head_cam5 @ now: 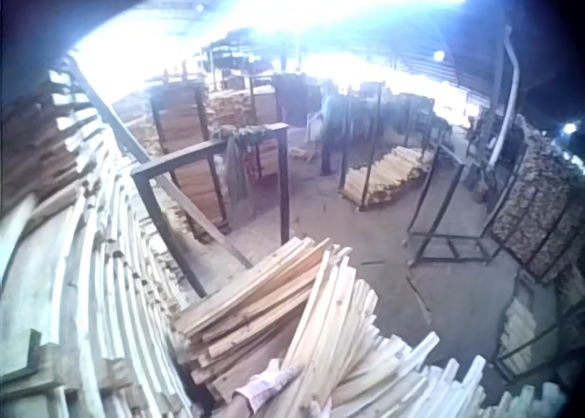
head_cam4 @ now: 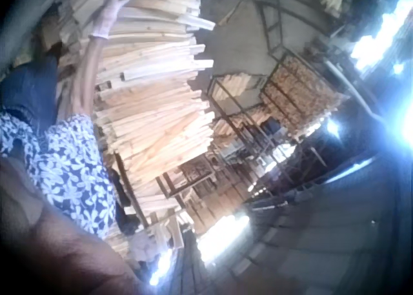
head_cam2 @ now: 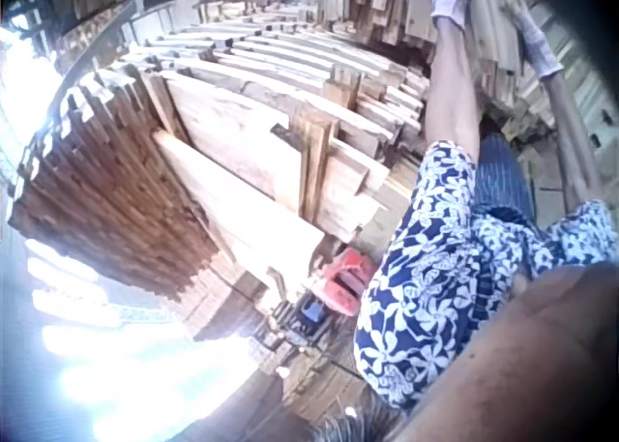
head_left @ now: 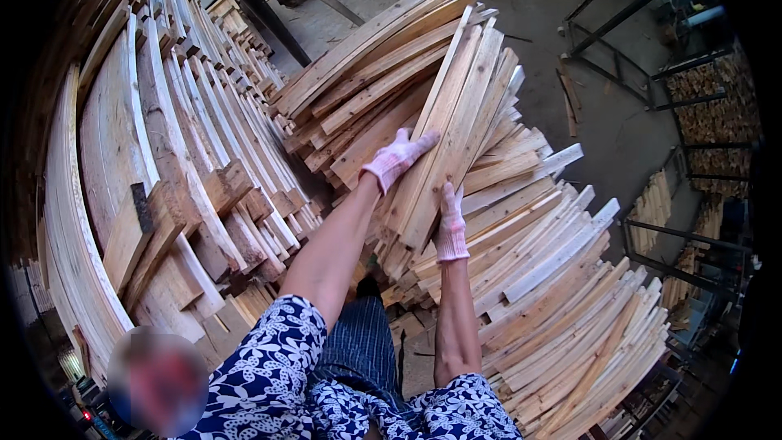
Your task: The person repeatedly lifts stacks of wooden planks from a large pile and places them onto a metal rack. They wear pink gloves and handle the lumber by hand, moving from the pile to the rack in a continuous loop.
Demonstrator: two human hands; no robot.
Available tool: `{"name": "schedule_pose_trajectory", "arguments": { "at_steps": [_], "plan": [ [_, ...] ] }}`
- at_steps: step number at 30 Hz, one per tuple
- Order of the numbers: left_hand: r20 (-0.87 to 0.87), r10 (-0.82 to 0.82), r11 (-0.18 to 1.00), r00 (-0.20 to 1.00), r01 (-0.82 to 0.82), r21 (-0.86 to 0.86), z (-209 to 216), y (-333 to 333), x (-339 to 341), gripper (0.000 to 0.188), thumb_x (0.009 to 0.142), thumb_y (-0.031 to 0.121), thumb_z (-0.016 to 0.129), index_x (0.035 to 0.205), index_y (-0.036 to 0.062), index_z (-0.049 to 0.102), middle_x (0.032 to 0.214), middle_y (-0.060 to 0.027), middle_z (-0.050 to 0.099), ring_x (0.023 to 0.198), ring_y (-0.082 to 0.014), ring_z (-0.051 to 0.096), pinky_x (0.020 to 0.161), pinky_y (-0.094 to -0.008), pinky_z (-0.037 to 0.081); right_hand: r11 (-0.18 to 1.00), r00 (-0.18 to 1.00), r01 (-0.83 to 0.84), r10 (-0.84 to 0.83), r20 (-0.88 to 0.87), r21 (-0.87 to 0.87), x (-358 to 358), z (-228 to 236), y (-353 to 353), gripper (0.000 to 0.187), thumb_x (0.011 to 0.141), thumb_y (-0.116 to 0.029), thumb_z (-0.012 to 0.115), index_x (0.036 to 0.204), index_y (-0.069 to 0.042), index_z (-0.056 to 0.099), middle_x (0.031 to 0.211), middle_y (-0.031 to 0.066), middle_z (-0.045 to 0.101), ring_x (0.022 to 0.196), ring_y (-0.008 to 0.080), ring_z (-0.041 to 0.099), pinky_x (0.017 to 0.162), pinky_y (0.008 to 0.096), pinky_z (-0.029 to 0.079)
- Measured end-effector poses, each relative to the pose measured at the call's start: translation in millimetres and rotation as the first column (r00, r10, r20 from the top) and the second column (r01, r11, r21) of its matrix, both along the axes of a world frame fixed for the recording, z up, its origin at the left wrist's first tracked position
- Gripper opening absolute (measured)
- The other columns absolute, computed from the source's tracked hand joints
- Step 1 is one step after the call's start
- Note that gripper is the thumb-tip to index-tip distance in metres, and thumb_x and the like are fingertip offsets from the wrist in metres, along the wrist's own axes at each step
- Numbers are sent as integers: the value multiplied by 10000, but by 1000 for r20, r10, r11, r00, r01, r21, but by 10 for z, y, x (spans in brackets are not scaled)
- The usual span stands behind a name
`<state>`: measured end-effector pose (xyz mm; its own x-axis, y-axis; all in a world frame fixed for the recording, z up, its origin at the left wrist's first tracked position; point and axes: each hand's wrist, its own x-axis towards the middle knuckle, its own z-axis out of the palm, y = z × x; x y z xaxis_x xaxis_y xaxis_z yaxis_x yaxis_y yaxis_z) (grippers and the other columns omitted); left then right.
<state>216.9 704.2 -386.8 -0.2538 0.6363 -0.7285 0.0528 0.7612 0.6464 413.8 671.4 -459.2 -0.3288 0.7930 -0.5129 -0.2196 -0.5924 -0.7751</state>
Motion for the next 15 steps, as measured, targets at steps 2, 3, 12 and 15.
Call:
{"name": "schedule_pose_trajectory", "arguments": {
  "at_steps": [2, 3, 12, 15],
  "plan": [
    [237, 90, 990, 967, -112, 81, -123, -246, 184, 1196, 801, 776, 664, 1626, 44, 201, 1537, -283, 442, 1423, -327, 456, 1168, -417, 365, 996, 999, -26, 23, -31, -87, 301, 231, -186, 808, 977, -612, 583, 1574, -116, 358, 1456, 127, 526, 1267, 274, 580, 1062, 468, 505],
    [310, 116, 983, 944, -153, 100, -147, -423, 301, 1224, 799, 752, 694, 1625, 22, 164, 1532, -282, 445, 1416, -306, 457, 1158, -400, 378, 990, 999, -37, 31, -45, -137, 460, 383, -299, 816, 978, -620, 574, 1572, -103, 358, 1461, 132, 525, 1266, 277, 584, 1065, 465, 505],
    [702, 331, 912, 631, -404, -67, -129, -2140, 1015, 1265, 798, 562, 840, 1604, 2, 41, 1466, -223, 490, 1291, -265, 556, 1003, -409, 544, 882, 973, -229, 188, -138, -412, 1039, 1020, -844, 708, 1039, -513, 518, 1578, -91, 338, 1480, 120, 525, 1320, 235, 543, 1100, 434, 466],
    [662, 328, 921, 674, -383, -67, -203, -2081, 1071, 1255, 787, 513, 870, 1587, -19, 64, 1462, -215, 496, 1249, -291, 601, 973, -428, 575, 984, 987, -157, 159, 9, -89, 765, 753, -824, 860, 1005, -500, 608, 1625, -91, 174, 1532, 140, 440, 1309, 272, 540, 1129, 443, 419]
  ]
}}
